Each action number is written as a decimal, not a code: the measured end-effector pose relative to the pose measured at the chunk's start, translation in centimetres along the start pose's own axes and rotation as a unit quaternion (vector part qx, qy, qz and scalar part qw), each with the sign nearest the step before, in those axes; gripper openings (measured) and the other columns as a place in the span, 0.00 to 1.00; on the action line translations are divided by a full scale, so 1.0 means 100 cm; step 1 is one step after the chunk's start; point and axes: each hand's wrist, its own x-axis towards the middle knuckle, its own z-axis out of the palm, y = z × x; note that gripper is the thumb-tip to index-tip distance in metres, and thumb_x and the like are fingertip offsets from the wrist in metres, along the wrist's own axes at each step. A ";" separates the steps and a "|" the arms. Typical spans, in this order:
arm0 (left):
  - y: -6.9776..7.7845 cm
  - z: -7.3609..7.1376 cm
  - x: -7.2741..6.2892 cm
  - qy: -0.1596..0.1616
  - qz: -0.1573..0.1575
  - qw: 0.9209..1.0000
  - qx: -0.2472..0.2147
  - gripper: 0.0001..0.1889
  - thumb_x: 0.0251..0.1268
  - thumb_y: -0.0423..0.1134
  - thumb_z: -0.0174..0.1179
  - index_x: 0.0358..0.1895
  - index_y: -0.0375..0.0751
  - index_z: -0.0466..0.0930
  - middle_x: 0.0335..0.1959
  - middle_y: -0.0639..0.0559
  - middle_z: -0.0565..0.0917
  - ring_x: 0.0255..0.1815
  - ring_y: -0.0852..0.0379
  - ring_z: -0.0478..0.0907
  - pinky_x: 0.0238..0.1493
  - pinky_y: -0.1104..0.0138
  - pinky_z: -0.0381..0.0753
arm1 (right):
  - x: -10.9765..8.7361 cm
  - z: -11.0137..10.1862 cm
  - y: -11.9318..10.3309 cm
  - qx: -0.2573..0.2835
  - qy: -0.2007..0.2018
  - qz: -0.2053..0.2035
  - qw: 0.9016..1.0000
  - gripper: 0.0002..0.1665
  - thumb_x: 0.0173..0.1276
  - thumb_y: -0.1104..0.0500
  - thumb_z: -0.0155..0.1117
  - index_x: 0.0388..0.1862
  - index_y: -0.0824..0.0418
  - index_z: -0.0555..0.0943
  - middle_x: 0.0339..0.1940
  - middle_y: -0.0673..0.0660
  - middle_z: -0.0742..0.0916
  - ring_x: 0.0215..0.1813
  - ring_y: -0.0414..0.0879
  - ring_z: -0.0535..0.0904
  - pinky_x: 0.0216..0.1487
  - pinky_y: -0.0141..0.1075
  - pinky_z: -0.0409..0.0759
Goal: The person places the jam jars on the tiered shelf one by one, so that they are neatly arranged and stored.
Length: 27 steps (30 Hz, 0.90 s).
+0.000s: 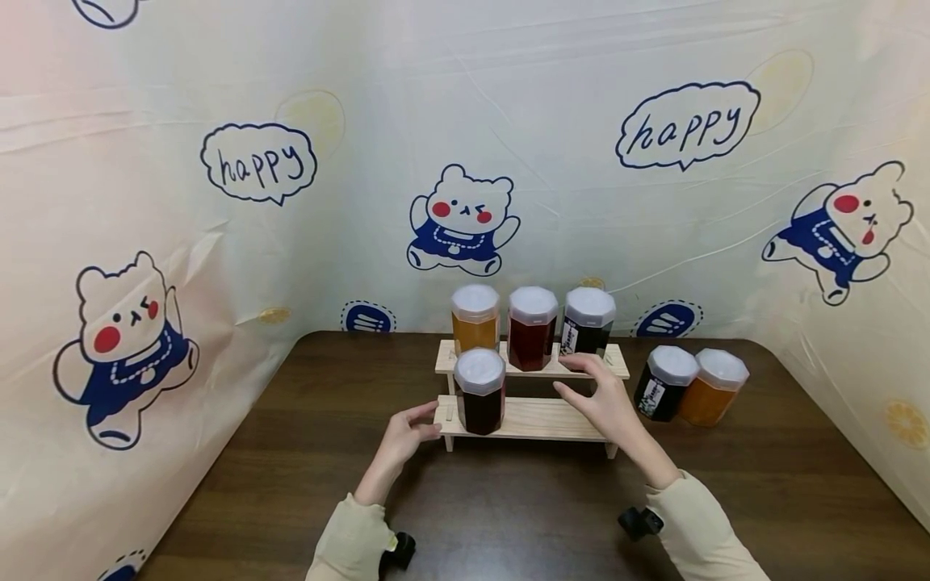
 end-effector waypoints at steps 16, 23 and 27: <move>-0.011 0.000 0.005 0.014 0.003 1.000 0.005 0.20 0.51 0.21 0.54 0.52 0.22 0.70 0.42 0.33 0.75 0.29 0.57 0.77 0.35 0.67 0.81 | -0.010 -0.047 0.030 -0.066 0.009 0.045 0.997 0.21 0.52 0.63 0.66 0.47 0.66 0.76 0.46 0.63 0.78 0.48 0.56 0.72 0.46 0.51 0.72; -0.012 0.000 0.005 0.011 0.007 1.000 -0.001 0.20 0.51 0.20 0.54 0.51 0.21 0.70 0.41 0.33 0.76 0.29 0.57 0.77 0.35 0.66 0.81 | -0.013 -0.065 0.039 -0.074 0.000 0.062 0.995 0.21 0.55 0.63 0.64 0.48 0.68 0.75 0.45 0.65 0.78 0.47 0.57 0.71 0.46 0.54 0.71; -0.011 0.001 0.005 0.011 0.007 1.000 -0.001 0.20 0.50 0.19 0.54 0.51 0.21 0.70 0.41 0.34 0.76 0.29 0.57 0.77 0.35 0.66 0.81 | -0.015 -0.073 0.045 -0.084 -0.002 0.060 0.995 0.21 0.55 0.63 0.64 0.48 0.68 0.74 0.45 0.67 0.77 0.48 0.60 0.71 0.46 0.55 0.70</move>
